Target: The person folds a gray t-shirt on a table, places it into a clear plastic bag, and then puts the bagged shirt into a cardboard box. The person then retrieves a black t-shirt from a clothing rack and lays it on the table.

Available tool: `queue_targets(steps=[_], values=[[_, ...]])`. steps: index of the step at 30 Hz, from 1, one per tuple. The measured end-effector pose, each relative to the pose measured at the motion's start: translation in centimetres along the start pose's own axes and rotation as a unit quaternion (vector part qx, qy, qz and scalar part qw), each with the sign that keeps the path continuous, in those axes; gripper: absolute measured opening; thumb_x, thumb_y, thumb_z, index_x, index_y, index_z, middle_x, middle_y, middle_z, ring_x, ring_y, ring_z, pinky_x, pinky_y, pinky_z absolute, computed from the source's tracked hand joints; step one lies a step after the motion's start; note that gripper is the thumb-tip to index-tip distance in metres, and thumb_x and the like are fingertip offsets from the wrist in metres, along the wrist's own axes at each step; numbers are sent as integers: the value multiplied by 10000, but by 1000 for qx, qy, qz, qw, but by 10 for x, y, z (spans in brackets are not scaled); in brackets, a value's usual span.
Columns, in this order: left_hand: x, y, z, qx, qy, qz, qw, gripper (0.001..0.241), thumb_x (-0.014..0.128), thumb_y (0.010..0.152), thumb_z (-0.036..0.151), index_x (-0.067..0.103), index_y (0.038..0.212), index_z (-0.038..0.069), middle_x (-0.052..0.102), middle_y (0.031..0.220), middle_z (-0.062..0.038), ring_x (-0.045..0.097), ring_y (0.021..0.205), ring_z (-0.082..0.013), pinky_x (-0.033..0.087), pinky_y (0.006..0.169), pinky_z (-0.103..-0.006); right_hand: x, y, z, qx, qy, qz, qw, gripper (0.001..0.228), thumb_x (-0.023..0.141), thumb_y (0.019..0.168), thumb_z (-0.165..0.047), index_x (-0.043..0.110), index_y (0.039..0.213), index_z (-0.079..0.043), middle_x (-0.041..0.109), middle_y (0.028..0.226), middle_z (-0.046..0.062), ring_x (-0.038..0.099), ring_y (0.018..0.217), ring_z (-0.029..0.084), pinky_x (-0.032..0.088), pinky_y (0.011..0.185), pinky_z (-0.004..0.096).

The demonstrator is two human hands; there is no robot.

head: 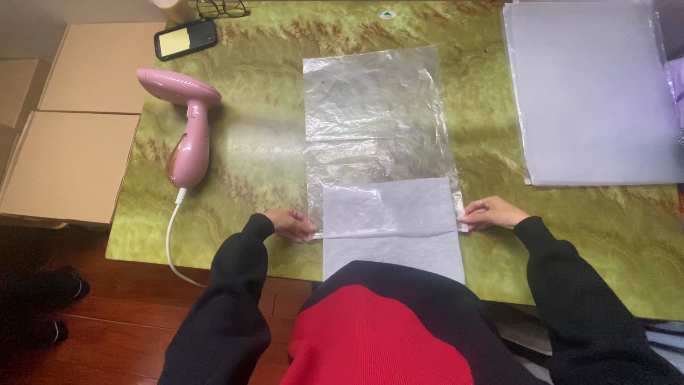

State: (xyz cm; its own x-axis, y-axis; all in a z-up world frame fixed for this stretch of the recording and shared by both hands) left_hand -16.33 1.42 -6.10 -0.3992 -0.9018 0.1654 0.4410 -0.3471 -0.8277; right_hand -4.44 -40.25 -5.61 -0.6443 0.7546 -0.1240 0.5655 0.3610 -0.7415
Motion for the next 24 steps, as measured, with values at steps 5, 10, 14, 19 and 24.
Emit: queue_targets(steps=[5,10,14,19,24], values=[[-14,8,12,51,-28,70,996,216,739,703,160,638,840,27,671,814,-129,655,775,-209,545,694,-280,-2,0,3,7,-23,-7,1000,263,711,713,-126,640,930,4,698,826,134,662,711,175,515,586,218],[-4,14,4,32,3,48,998,212,744,694,160,643,825,26,672,780,-138,659,744,-200,549,673,-264,7,2,34,69,-86,-88,990,213,700,728,-131,667,893,0,721,812,168,687,707,204,528,574,233],[11,14,0,-12,33,-2,999,184,748,681,144,659,810,48,674,770,-138,667,722,-198,553,655,-260,20,-10,39,104,-111,-146,978,206,728,707,-142,680,866,-19,732,810,130,696,715,173,527,569,206],[-9,34,19,50,-69,88,992,243,765,667,194,644,823,53,663,727,-95,661,698,-179,561,653,-271,9,0,17,44,-43,-68,996,248,727,702,-166,662,903,-37,716,810,91,675,722,162,519,612,221],[-55,86,33,130,-30,171,976,199,771,669,231,643,747,99,627,621,-40,623,573,-117,546,551,-213,-14,23,-8,-39,21,41,998,281,716,709,-115,618,929,29,686,794,140,656,665,182,514,543,221]])
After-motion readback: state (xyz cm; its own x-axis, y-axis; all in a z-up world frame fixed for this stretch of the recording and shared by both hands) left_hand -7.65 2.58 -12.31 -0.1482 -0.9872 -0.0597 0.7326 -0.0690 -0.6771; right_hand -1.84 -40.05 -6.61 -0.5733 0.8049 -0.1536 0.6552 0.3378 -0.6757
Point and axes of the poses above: each hand's wrist, its own y-axis towards the middle knuckle, its own x-axis out of the palm, z = x × y, the point moved 10 cm from there along y, towards the middle knuckle
